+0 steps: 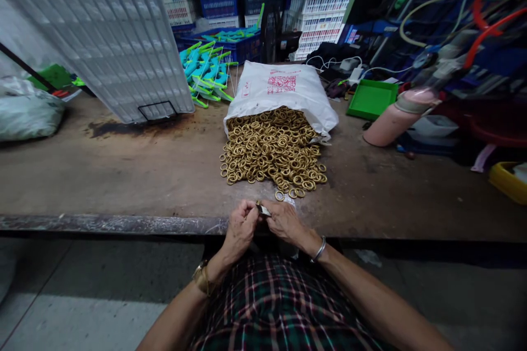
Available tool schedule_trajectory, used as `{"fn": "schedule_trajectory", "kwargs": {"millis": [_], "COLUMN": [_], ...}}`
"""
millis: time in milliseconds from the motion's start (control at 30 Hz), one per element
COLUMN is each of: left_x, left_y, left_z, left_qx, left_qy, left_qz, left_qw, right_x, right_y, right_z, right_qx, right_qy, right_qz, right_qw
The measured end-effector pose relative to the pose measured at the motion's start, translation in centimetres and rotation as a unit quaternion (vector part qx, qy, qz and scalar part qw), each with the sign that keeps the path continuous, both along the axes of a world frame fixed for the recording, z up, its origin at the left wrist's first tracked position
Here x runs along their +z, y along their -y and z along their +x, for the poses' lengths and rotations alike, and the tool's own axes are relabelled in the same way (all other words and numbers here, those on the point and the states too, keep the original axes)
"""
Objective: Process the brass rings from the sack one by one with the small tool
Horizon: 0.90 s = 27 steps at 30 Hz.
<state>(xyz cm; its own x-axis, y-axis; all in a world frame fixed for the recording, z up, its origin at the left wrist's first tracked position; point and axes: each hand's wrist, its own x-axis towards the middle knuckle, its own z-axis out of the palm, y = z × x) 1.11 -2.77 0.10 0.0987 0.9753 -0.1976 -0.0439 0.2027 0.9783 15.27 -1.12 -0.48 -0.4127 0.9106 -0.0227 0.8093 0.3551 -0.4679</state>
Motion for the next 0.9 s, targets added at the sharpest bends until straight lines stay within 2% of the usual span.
{"fn": "schedule_trajectory", "kwargs": {"millis": [67, 167, 267, 333, 500, 633, 900], "left_x": [0.4, 1.6, 2.7, 2.8, 1.0, -0.2, -1.0], "left_y": [0.3, 0.9, 1.2, 0.9, -0.2, -0.2, -0.4], "left_z": [0.1, 0.5, 0.8, 0.8, 0.0, -0.6, -0.8], "left_qx": [-0.002, -0.039, -0.077, -0.067, -0.019, -0.001, 0.02], "left_qy": [-0.004, 0.015, 0.081, 0.145, 0.247, 0.272, 0.34], "left_qz": [0.009, 0.003, -0.042, -0.076, -0.162, -0.178, -0.26], "left_qw": [1.0, 0.999, 0.993, 0.984, 0.955, 0.946, 0.903], "right_x": [-0.4, -0.5, -0.2, 0.1, -0.1, -0.5, -0.3], "right_y": [-0.2, -0.8, -1.6, -2.2, -3.3, -3.6, -3.6], "right_z": [0.1, 0.7, 1.4, 1.9, 3.5, 4.2, 4.5], "right_qx": [-0.003, -0.03, -0.073, -0.113, -0.205, -0.204, -0.193], "right_qy": [0.018, 0.044, 0.059, 0.056, 0.074, 0.116, 0.126], "right_qz": [-0.009, -0.022, 0.001, 0.033, 0.073, 0.057, 0.046], "right_qw": [1.0, 0.998, 0.996, 0.992, 0.973, 0.97, 0.972]}}
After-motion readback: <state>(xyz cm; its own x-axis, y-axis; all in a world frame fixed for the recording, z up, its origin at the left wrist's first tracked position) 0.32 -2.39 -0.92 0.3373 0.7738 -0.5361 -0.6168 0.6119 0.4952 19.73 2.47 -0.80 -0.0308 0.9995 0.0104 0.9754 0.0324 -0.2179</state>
